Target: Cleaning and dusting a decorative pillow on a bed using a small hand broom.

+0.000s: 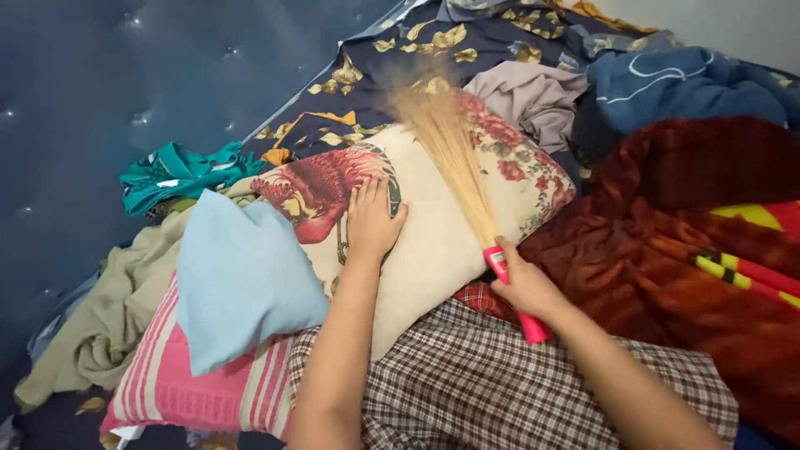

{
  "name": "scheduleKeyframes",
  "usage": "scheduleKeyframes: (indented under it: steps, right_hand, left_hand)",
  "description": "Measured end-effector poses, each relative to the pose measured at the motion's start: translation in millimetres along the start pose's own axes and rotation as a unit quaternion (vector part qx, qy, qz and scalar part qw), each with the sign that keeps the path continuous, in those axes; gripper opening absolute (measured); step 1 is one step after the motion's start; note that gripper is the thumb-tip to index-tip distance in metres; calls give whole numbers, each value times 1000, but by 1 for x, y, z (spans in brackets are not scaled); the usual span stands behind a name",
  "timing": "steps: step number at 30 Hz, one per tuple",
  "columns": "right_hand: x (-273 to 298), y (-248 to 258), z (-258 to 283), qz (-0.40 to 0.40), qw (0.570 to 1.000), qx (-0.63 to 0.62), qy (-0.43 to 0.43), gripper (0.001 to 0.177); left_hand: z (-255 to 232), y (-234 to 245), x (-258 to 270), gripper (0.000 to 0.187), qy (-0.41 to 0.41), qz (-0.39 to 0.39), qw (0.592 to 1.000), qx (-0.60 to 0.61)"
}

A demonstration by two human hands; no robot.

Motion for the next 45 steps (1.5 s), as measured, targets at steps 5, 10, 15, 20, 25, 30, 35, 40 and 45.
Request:
scheduleKeyframes:
  steps: [5,10,15,20,25,30,35,40,45]
  right_hand:
    - [-7,7,6,15,992,-86,93,93]
    - [-1,43,5,-132,975,-177,35,93]
    - [-64,-2,-80,-64,997,42,-25,96]
    - [-60,8,-77,-124,990,-18,-61,92]
    - [7,21,10,-104,994,-18,-14,95]
    - [-5,-22,22,-11,977,125,175,83]
    - [-81,4,-110,-45,988,51,-137,92]
    - [-47,5,-54,-106,993,-33,-27,95]
    - [23,-14,92,97,956,212,178,91]
  left_hand:
    - [2,-1,6,74,-7,-6,1000,18]
    - [1,3,6,72,1,8,1000,25]
    - [-5,8,6,74,-17,-9,999,30]
    - [-10,19,22,68,-20,0,999,50]
    - [-9,15,22,67,-6,8,999,45]
    - [-8,23,27,72,0,12,999,47]
    - [-7,24,29,69,-10,-6,997,73]
    - [-7,24,27,65,8,1,996,93]
    - [0,44,33,74,71,-142,938,309]
Point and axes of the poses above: each hand's wrist, its own x-axis away from the middle knuckle, its own y-axis out of the back of the hand, z = x × y, the point moved 5 cm from there along -x, towards the middle knuckle, and after that the axes turned 2 degrees about -y, right-handed, at the moved point
